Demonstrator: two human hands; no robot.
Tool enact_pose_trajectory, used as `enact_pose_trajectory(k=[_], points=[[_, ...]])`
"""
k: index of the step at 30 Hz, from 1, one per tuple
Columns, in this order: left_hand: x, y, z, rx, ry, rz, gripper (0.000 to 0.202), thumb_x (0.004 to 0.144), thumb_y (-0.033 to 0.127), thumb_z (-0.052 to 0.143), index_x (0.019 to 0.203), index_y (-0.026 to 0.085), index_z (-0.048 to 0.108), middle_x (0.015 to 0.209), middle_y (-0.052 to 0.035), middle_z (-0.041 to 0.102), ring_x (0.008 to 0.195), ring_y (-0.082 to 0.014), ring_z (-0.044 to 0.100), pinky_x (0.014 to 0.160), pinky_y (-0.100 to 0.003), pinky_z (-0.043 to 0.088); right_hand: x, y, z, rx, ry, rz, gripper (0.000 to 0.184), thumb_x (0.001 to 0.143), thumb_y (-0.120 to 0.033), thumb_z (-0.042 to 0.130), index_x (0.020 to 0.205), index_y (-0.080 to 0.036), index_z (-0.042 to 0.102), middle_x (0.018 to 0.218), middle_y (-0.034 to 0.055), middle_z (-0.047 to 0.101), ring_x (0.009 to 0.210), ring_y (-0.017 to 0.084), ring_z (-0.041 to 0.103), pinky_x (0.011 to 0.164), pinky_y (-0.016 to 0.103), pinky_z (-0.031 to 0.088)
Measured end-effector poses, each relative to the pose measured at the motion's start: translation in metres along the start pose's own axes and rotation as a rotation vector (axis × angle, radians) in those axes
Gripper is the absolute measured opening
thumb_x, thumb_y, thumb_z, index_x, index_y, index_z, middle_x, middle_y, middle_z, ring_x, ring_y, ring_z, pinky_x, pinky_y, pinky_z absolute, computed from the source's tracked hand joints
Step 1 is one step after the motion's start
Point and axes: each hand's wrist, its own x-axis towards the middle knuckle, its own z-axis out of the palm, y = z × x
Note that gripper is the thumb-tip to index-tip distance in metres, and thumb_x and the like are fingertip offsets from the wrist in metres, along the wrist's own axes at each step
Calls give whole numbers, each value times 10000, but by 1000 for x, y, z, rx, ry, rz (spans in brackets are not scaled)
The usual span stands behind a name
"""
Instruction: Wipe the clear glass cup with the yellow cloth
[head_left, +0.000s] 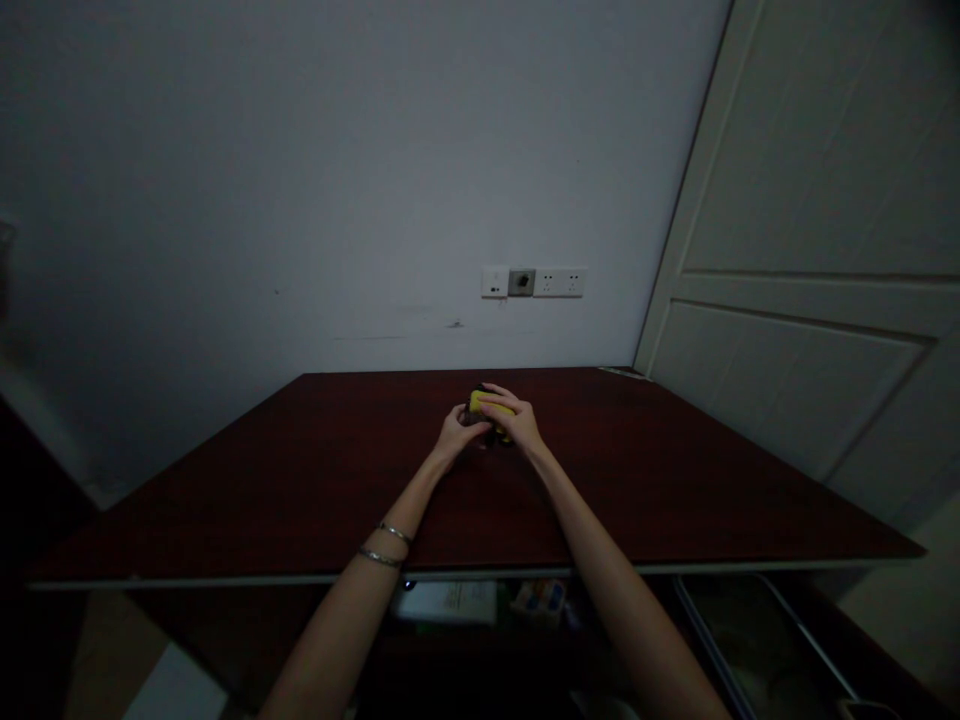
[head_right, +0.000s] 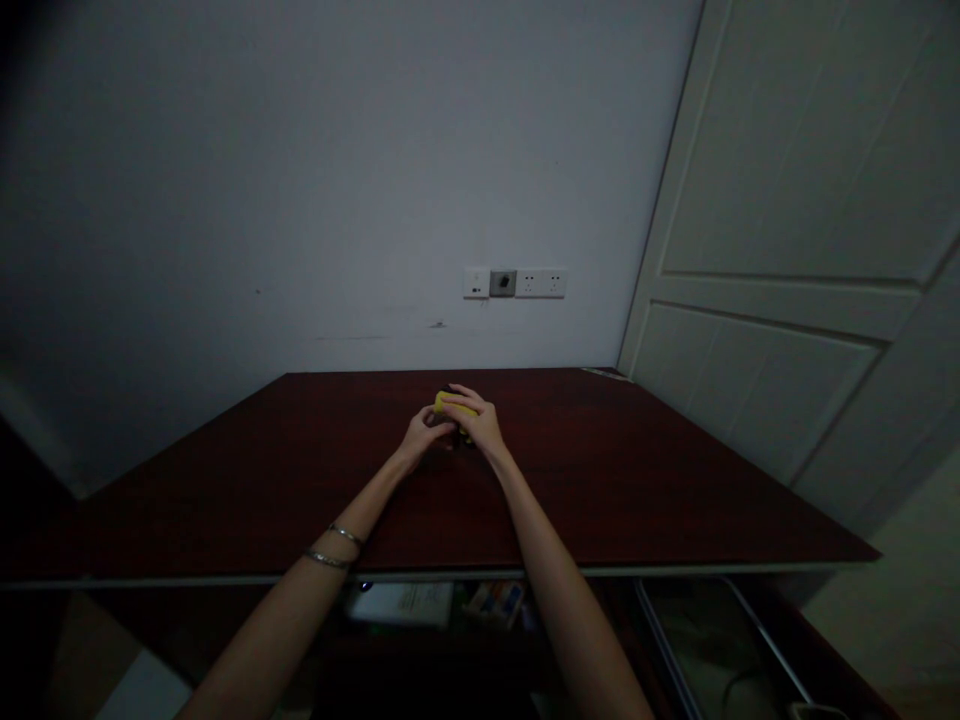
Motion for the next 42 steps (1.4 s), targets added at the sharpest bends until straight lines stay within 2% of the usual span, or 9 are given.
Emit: enact_pose_trajectory(k=[4, 10, 16, 19, 25, 28, 33, 36, 42], points=[[2, -1, -2, 66, 14, 25, 589, 517, 279, 763, 1008, 131, 473, 839, -52, 595, 605, -126, 568, 494, -270, 500, 0, 3, 1, -16, 30, -2, 230, 639, -352, 661, 832, -236, 705, 1137, 42, 596, 1054, 213, 539, 939, 334, 390], [4, -6, -1, 139, -16, 107, 596, 473, 259, 792, 973, 117, 502, 879, -65, 598, 724, -140, 576, 600, -259, 508, 4, 15, -1, 43, 144, 111, 332, 632, -388, 659, 903, -198, 688, 1088, 72, 624, 1057, 237, 540, 935, 376, 395], [5, -8, -2, 61, 59, 9, 620, 501, 299, 781, 1008, 124, 469, 897, -74, 589, 617, -123, 576, 439, -216, 487, 1, 8, 0, 7, 7, 21, 246, 609, -365, 680, 812, -229, 707, 1148, 43, 592, 1066, 226, 535, 949, 351, 383], [4, -6, -2, 39, 65, -13, 600, 522, 319, 769, 1009, 128, 473, 883, -67, 592, 587, -117, 573, 406, -208, 480, 1, 7, 0, 6, -8, 8, 248, 624, -364, 671, 832, -232, 704, 1166, 41, 580, 1069, 221, 535, 949, 344, 382], [-2, -2, 2, 25, -56, 21, 585, 520, 313, 771, 1002, 137, 491, 901, -71, 609, 611, -128, 587, 412, -207, 485, 3, 18, -3, 132, 192, 213, 410, 596, -420, 678, 928, -180, 676, 1023, 81, 655, 933, 227, 606, 836, 352, 463], [-2, -3, 4, 40, -67, 38, 605, 516, 315, 773, 1015, 130, 486, 919, -84, 606, 633, -140, 592, 416, -213, 486, 4, 19, -3, 184, 221, 263, 424, 583, -414, 690, 926, -166, 675, 978, 89, 671, 885, 226, 623, 804, 350, 478], [1, -5, 2, 45, 3, 56, 624, 513, 335, 769, 1023, 135, 471, 929, -88, 591, 650, -150, 592, 402, -224, 484, 3, 13, -5, 154, 80, 128, 300, 601, -356, 689, 860, -206, 696, 1164, 58, 582, 1045, 228, 551, 908, 342, 420], [3, -5, 2, 38, 43, 43, 620, 500, 328, 776, 1009, 140, 475, 921, -83, 593, 663, -147, 593, 419, -219, 488, 3, 11, -5, 90, 19, 57, 253, 611, -352, 680, 830, -226, 702, 1168, 50, 580, 1072, 229, 533, 936, 353, 395], [-1, -3, 5, 70, 26, 55, 643, 470, 316, 792, 1000, 125, 483, 896, -81, 596, 654, -139, 585, 453, -230, 495, 4, 19, -4, 144, 128, 158, 342, 602, -375, 684, 895, -197, 688, 1142, 71, 595, 1058, 241, 544, 912, 366, 423]])
